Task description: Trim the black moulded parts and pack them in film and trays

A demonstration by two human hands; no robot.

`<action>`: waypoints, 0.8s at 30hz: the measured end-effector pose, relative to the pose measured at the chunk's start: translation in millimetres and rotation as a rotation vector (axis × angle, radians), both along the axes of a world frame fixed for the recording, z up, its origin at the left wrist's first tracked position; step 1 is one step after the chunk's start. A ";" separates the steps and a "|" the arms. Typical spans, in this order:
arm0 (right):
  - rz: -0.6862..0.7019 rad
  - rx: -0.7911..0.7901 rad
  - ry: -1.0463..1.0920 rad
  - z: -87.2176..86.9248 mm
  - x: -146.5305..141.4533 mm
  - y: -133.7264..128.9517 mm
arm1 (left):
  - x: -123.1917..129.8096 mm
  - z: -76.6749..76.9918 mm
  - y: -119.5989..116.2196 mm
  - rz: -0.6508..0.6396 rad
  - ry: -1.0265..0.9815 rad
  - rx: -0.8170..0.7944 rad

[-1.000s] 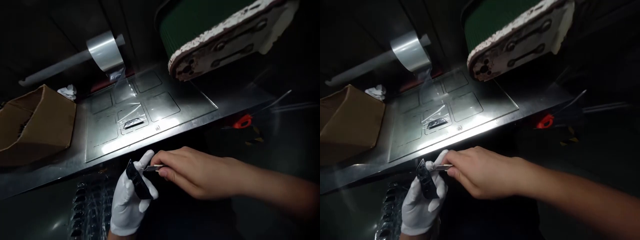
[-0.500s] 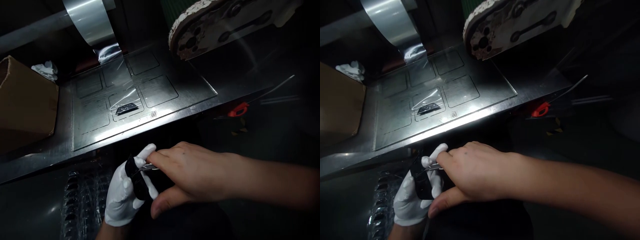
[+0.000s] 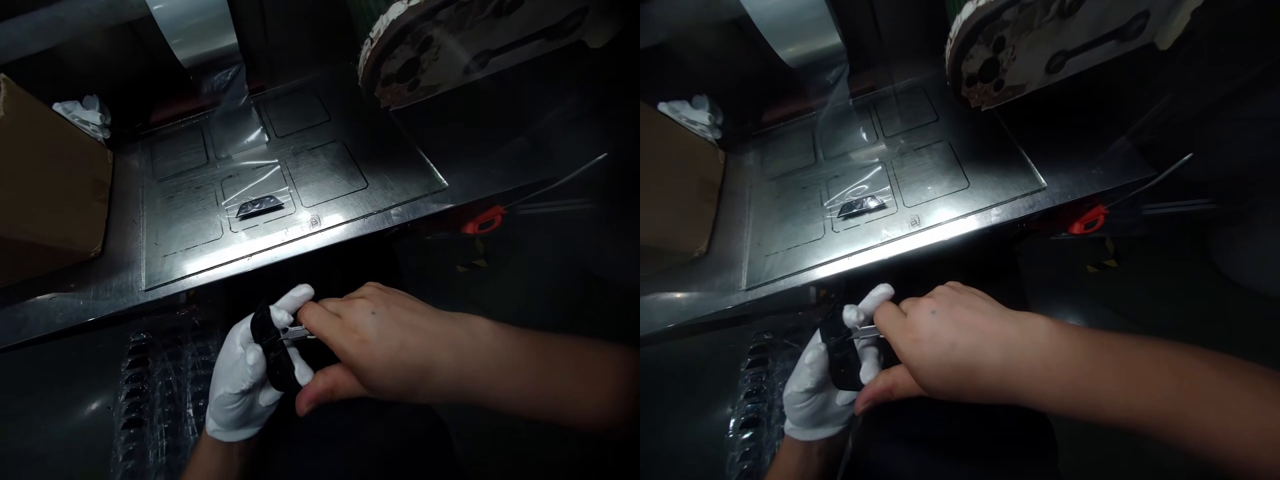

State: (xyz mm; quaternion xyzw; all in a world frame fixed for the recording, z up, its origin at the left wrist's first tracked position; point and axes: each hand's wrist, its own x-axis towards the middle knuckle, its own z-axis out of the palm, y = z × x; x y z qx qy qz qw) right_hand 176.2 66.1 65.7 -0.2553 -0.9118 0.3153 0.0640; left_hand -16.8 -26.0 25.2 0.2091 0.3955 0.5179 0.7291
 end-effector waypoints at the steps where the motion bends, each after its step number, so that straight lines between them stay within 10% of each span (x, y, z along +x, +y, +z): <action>1: 0.001 0.008 -0.015 -0.5 -0.1 -0.2 | 0.2 -0.5 0.4 -0.004 -0.004 0.002; 24: -0.262 -0.075 0.237 -7.9 60.6 32.9 | 23.0 -10.5 16.8 -0.021 0.098 0.037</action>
